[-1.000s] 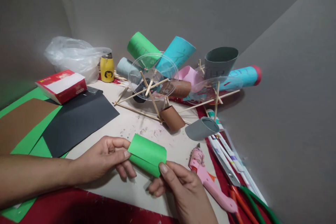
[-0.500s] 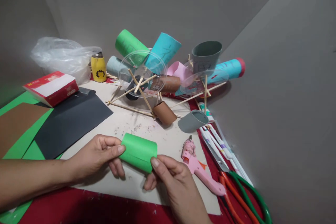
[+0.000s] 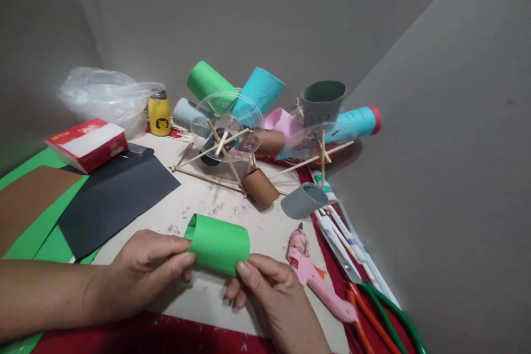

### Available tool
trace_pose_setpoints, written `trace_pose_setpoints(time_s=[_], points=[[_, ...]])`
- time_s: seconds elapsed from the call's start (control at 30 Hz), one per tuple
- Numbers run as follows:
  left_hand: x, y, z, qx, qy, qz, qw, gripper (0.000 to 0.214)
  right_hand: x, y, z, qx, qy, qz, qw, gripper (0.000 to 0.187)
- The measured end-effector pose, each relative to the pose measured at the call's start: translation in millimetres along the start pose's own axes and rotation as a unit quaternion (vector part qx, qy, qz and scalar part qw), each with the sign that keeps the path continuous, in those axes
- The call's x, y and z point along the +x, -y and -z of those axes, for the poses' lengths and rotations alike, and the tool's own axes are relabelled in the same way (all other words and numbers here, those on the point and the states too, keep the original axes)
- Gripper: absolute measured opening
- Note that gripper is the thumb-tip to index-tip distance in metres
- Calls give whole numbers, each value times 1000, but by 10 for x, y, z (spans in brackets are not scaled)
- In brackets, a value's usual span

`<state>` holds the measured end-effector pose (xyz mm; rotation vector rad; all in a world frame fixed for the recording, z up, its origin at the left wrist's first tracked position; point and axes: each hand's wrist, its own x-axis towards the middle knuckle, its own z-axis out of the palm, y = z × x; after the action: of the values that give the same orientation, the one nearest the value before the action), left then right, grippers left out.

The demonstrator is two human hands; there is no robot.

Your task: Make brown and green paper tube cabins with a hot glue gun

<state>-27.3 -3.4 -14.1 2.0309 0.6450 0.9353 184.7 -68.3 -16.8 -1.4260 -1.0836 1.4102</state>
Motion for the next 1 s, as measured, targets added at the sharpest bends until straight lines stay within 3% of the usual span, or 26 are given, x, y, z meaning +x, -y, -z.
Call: trace_pose_setpoints(time_s=[0.07, 0.13, 0.3, 0.43, 0.6, 0.7, 0.87, 1.0], points=[[-27, -8, 14, 53, -38, -125, 990, 20, 33, -65, 12, 33, 10, -11, 999, 31], [-42, -5, 24, 82, -49, -196, 976, 16, 71, -123, 19, 67, 17, -22, 997, 25], [-55, 35, 35, 166, -56, -266, 948, 24, 129, -195, 10, 132, 28, -40, 990, 18], [-73, 45, 35, 239, -54, -342, 907, 26, 127, -178, -29, 141, 21, -35, 989, 25], [-71, 11, 48, 302, -40, -360, 882, 27, 151, -137, -35, 63, 0, 2, 998, 26], [-53, -3, 54, 298, -59, -355, 884, 28, 118, -126, 66, -22, -84, 50, 995, 28], [-48, 28, 35, 282, -61, -366, 885, 25, -116, 124, 276, -130, -269, 83, 951, 41], [-66, 113, 6, 279, -31, -361, 889, 21, -64, 444, 409, -280, -283, 154, 904, 46]])
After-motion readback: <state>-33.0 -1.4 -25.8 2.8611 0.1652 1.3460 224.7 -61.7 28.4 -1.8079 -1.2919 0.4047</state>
